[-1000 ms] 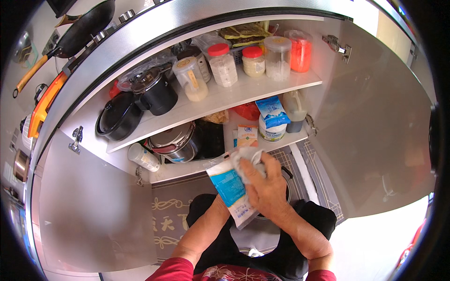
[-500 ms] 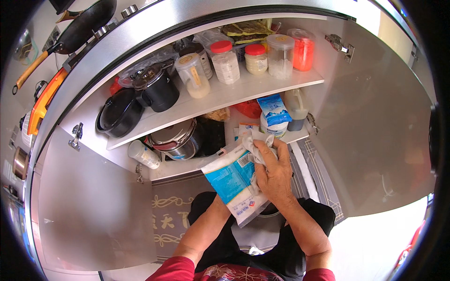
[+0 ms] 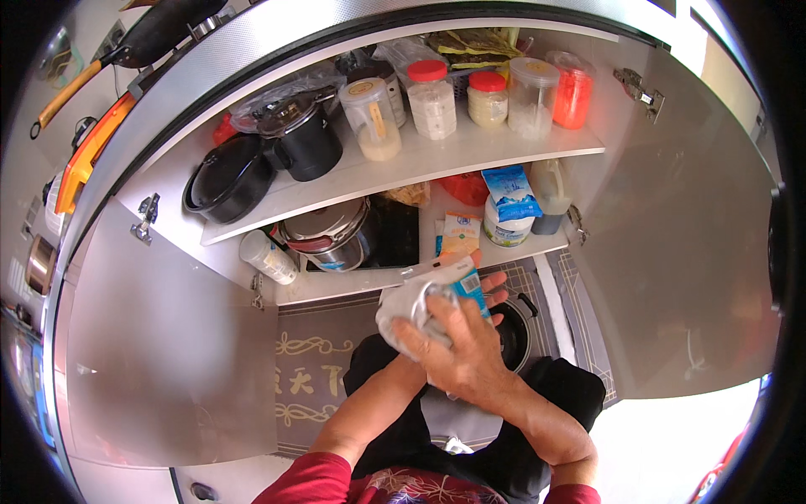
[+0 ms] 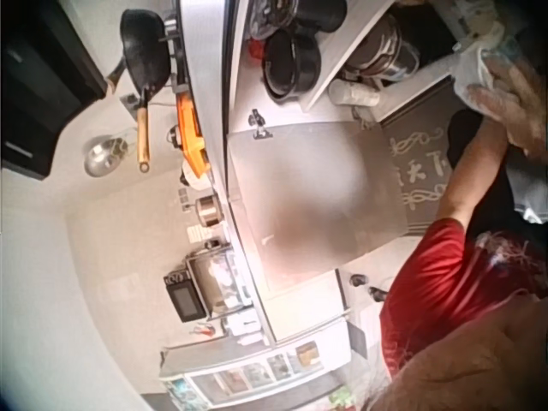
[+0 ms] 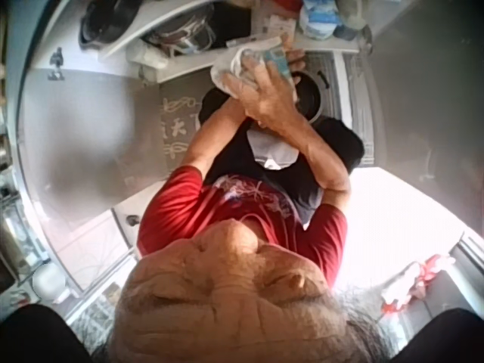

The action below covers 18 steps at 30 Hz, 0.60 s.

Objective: The person wipes the exterior of several packaged food items with a white cloth while they are inside an open kitchen cabinet. After cleaning the packages, the person closes the cabinet doors and wipes the exterior surface of the cabinet doors.

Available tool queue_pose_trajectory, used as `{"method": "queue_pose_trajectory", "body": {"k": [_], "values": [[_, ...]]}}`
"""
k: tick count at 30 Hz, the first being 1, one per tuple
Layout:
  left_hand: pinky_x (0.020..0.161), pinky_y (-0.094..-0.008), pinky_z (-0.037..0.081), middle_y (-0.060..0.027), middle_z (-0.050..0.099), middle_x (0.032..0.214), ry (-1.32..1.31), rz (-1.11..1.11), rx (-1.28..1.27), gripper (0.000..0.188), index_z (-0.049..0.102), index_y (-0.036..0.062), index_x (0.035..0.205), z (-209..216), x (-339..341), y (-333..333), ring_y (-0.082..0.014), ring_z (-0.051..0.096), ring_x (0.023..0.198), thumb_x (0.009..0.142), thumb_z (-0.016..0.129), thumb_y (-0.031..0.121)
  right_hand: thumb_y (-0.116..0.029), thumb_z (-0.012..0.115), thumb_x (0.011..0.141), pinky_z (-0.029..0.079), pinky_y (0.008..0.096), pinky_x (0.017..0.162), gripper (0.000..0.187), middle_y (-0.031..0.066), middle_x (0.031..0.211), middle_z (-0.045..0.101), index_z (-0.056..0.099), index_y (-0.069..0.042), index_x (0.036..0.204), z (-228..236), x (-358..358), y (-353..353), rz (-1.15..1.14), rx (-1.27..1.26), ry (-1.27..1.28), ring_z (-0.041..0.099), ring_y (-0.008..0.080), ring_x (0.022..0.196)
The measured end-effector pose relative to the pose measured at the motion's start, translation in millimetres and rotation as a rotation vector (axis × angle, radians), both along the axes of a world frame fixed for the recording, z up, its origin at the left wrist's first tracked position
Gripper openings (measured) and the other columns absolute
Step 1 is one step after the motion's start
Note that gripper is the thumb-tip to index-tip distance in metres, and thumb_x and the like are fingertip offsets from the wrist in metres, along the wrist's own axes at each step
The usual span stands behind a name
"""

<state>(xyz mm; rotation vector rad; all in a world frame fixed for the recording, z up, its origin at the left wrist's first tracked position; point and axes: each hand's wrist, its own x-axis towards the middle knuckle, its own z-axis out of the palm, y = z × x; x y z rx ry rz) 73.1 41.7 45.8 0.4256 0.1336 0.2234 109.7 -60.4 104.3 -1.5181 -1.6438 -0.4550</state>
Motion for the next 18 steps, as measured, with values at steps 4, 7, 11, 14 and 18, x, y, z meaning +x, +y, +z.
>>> {"method": "queue_pose_trajectory", "body": {"k": [4, 7, 11, 14, 18], "values": [[0.100, -0.0548, 0.038, -0.0211, 0.039, 0.139, -0.071, 0.081, 0.004, 0.065, 0.033, 0.0193, 0.141, -5.0, 8.6, -6.9, -0.0382, 0.042, 0.123, 0.091, 0.041, 0.058, -0.005, 0.065, 0.067, 0.048, 0.0440, 0.074, 0.049, 0.0169, 0.115, 0.049, 0.062, -0.014, 0.115, -2.8, 10.0, 9.0, -0.177, -0.019, 0.224, 0.052, 0.0349, 0.089], [0.103, -0.0539, 0.037, -0.0180, 0.038, 0.141, -0.201, 0.144, -0.143, 0.069, 0.037, 0.0197, 0.140, -4.2, 9.8, 11.7, -0.0351, 0.041, 0.126, 0.088, 0.039, 0.065, -0.008, 0.067, 0.065, 0.050, 0.0433, 0.074, 0.055, 0.0207, 0.117, 0.046, 0.059, -0.012, 0.120, -2.8, 19.2, -2.3, -0.234, -0.111, 0.222, 0.052, 0.0359, 0.090], [0.108, -0.0490, 0.031, -0.0126, 0.036, 0.145, -0.230, 0.289, -0.104, 0.076, 0.032, 0.0222, 0.143, 20.2, 2.2, 9.7, -0.0318, 0.036, 0.132, 0.085, 0.041, 0.069, -0.007, 0.066, 0.068, 0.049, 0.0418, 0.074, 0.054, 0.0211, 0.117, 0.046, 0.057, -0.010, 0.121, -15.1, 20.8, -21.2, -0.314, -0.194, 0.284, 0.052, 0.0360, 0.092], [0.106, -0.0487, 0.034, -0.0128, 0.038, 0.144, -0.168, 0.343, -0.005, 0.073, 0.034, 0.0223, 0.142, 21.6, -3.5, 20.2, -0.0321, 0.036, 0.131, 0.085, 0.042, 0.067, -0.006, 0.064, 0.070, 0.048, 0.0419, 0.077, 0.053, 0.0212, 0.115, 0.047, 0.056, -0.009, 0.122, -18.6, 17.8, -27.4, -0.290, -0.226, 0.326, 0.052, 0.0366, 0.093], [0.103, -0.0531, 0.036, -0.0125, 0.047, 0.137, -0.390, 0.192, -0.166, 0.066, 0.036, 0.0222, 0.142, 12.0, -5.6, 28.6, -0.0309, 0.047, 0.123, 0.089, 0.043, 0.061, -0.010, 0.066, 0.069, 0.052, 0.0375, 0.067, 0.056, 0.0199, 0.111, 0.048, 0.055, -0.013, 0.125, -18.5, -1.9, -40.0, -0.241, -0.198, 0.045, 0.052, 0.0324, 0.086]]}}
